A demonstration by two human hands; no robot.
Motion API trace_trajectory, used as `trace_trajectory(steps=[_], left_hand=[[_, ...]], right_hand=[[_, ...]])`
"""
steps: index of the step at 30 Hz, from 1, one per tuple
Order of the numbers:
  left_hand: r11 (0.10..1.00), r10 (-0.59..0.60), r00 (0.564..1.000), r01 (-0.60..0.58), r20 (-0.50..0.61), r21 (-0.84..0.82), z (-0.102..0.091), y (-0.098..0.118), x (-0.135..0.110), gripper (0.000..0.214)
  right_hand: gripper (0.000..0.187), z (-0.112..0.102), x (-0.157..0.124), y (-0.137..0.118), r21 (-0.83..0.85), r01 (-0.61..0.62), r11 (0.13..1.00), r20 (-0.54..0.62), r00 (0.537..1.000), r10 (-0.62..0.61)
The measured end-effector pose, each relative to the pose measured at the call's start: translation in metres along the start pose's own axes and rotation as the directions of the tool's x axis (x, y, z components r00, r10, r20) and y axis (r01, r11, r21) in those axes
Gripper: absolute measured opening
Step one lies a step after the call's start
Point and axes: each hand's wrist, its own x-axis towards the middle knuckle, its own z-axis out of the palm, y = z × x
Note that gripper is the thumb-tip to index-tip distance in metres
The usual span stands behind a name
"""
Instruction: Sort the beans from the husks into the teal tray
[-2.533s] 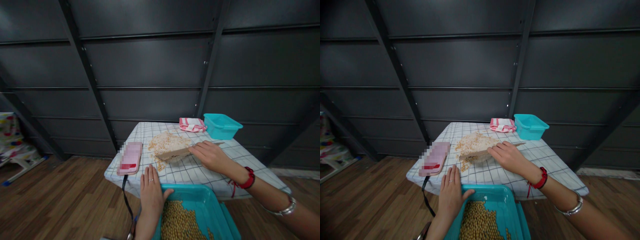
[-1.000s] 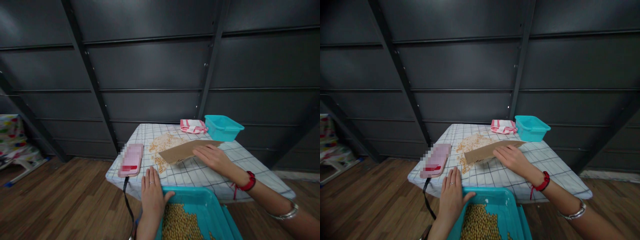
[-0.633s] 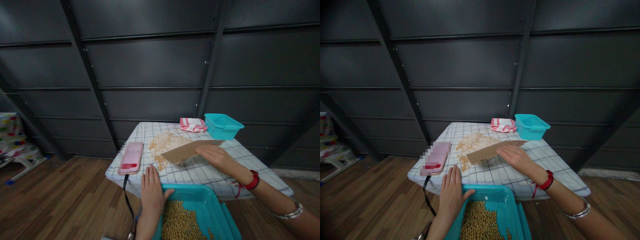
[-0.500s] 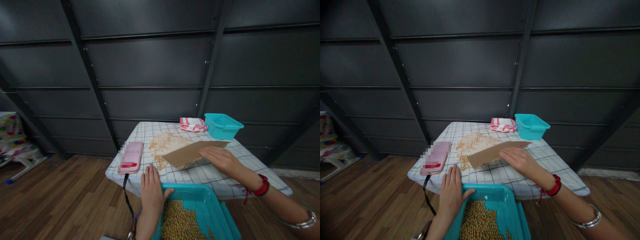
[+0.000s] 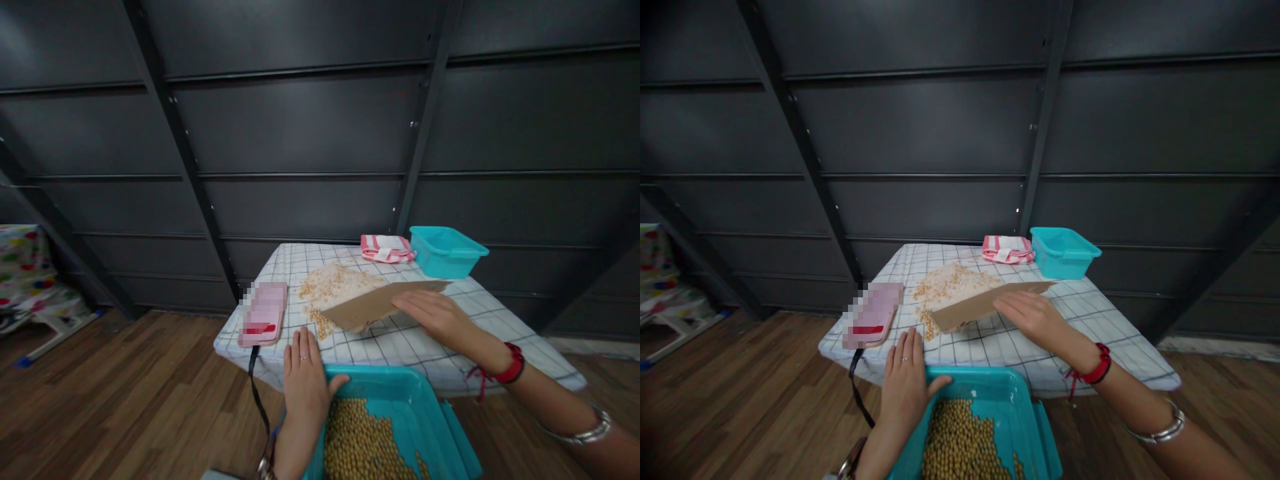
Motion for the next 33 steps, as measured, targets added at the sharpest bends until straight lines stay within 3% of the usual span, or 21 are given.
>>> trace_trajectory(steps=[6,11,15,23,30,33], left_hand=[[0.999,-0.020,0.999,0.021,0.033,-0.030,-0.001,0.003,0.000,0.087],[0.998,-0.012,0.999,0.015,0.039,-0.061,-0.006,0.005,0.001,0.086],[0.999,-0.005,0.999,0.007,0.049,-0.039,-0.007,0.005,0.002,0.089],[0.999,0.001,0.999,0.001,0.044,-0.037,-0.005,0.006,0.001,0.088],[0.999,-0.004,0.999,0.007,0.050,-0.052,-0.007,0.006,0.001,0.088],[0.998,-0.012,0.999,0.015,0.048,-0.054,-0.007,0.006,0.001,0.088]], right_hand=[[0.036,-0.020,-0.021,0.004,-0.002,-0.055,0.998,0.005,0.998,0.055],[0.038,-0.011,-0.018,0.009,-0.055,-0.112,0.992,0.004,0.994,0.112],[0.036,-0.008,-0.016,0.007,-0.052,-0.082,0.995,0.017,0.996,0.083],[0.036,-0.032,-0.028,0.002,-0.039,-0.082,0.996,0.023,0.996,0.082],[0.034,-0.011,-0.014,0.006,-0.097,-0.094,0.991,0.017,0.995,0.096],[0.033,-0.012,-0.016,0.002,-0.078,-0.078,0.994,0.040,0.996,0.082]])
